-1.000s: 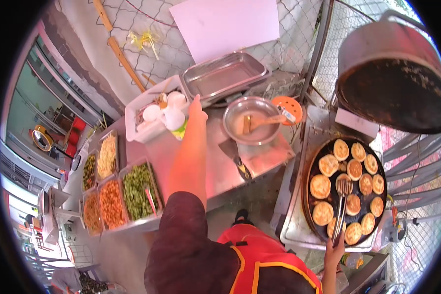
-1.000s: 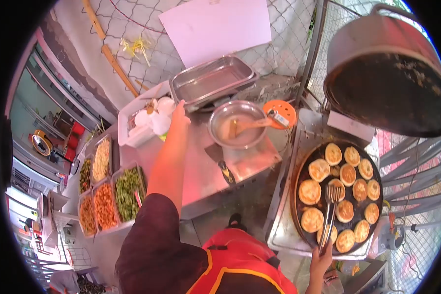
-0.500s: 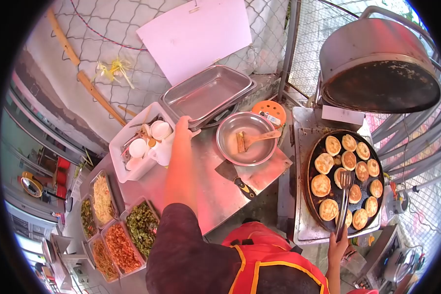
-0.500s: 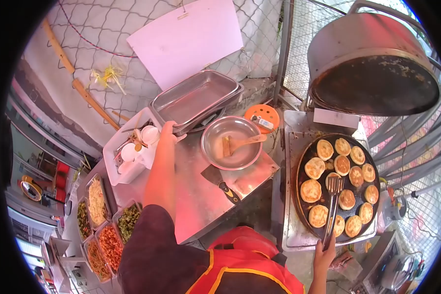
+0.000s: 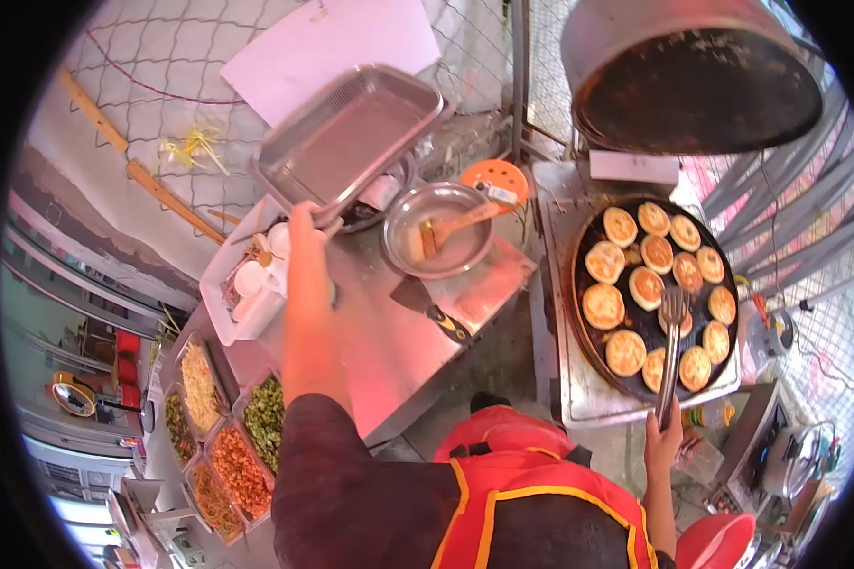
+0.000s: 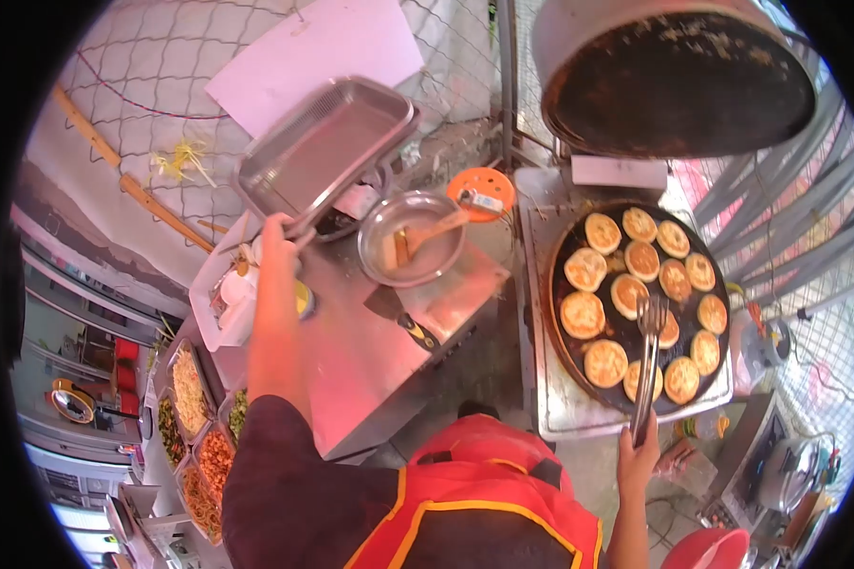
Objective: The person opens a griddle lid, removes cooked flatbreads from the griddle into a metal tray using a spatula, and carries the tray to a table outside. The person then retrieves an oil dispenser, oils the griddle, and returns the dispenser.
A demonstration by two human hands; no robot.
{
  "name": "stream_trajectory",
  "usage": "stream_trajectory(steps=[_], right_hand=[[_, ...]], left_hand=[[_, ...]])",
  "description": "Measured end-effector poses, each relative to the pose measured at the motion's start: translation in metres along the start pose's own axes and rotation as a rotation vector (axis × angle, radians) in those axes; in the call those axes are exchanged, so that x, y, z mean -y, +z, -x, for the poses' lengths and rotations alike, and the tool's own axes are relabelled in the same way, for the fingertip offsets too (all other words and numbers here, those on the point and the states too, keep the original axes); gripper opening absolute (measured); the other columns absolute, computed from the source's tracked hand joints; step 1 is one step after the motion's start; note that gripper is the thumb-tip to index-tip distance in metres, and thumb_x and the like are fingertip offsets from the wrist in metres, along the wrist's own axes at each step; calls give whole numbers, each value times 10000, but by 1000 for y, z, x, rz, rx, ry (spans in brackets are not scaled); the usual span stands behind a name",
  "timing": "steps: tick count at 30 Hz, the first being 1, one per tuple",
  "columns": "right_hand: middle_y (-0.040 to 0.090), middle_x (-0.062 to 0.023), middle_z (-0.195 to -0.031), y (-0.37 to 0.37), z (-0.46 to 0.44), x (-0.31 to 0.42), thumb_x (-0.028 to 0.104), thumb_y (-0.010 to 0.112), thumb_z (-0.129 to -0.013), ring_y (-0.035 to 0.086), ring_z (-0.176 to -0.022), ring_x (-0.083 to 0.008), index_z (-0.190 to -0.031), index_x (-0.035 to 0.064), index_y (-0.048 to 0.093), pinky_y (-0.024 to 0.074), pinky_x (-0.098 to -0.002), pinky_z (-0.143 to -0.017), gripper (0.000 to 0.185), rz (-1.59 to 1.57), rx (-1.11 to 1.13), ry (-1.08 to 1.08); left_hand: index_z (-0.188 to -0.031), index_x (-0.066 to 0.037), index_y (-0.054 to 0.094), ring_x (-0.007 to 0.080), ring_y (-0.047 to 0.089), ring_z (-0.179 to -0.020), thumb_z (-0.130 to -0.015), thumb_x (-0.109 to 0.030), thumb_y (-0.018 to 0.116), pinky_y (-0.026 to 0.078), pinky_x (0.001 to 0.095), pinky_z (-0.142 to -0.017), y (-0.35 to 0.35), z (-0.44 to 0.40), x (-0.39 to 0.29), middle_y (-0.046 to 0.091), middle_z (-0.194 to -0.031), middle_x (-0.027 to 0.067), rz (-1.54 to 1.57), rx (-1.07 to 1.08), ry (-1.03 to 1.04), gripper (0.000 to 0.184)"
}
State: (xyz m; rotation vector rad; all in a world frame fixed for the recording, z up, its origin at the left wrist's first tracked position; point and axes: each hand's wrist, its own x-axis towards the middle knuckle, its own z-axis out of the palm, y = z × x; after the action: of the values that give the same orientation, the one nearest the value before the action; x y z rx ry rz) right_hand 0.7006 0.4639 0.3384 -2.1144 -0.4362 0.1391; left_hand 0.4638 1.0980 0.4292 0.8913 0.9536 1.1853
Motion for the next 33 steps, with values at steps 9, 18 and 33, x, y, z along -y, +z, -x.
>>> stream_trajectory(steps=[9, 18, 33], right_hand=[[589, -165, -991, -55, -60, -76, 162, 617, -806, 562, -873, -190, -1214, -36, 445, 434, -291, -794, 485, -50, 169, -96], [472, 11, -611, -148, -94, -138, 215, 553, -867, 409, -438, -47, -1053, 7, 537, 304, -210, -379, 280, -310, 415, 145], [553, -67, -672, -198, -50, -191, 326, 530, -875, 477, -428, -121, -861, 22, 528, 374, -260, -364, 305, -451, 535, 522]], left_hand=[[-868, 19, 478, 331, 598, -841, -693, -41, 579, 532, 470, -749, 6, 247, -45, 550, -870, 160, 35, -29, 24, 211], [-706, -71, 505, 296, 588, -769, -622, -54, 579, 515, 557, -720, -69, 544, 72, 530, -771, 65, 25, -364, -227, 114], [-763, 5, 543, 185, 537, -651, -636, -10, 521, 445, 313, -622, -126, 705, 248, 526, -712, 59, -96, -325, -401, 130]])
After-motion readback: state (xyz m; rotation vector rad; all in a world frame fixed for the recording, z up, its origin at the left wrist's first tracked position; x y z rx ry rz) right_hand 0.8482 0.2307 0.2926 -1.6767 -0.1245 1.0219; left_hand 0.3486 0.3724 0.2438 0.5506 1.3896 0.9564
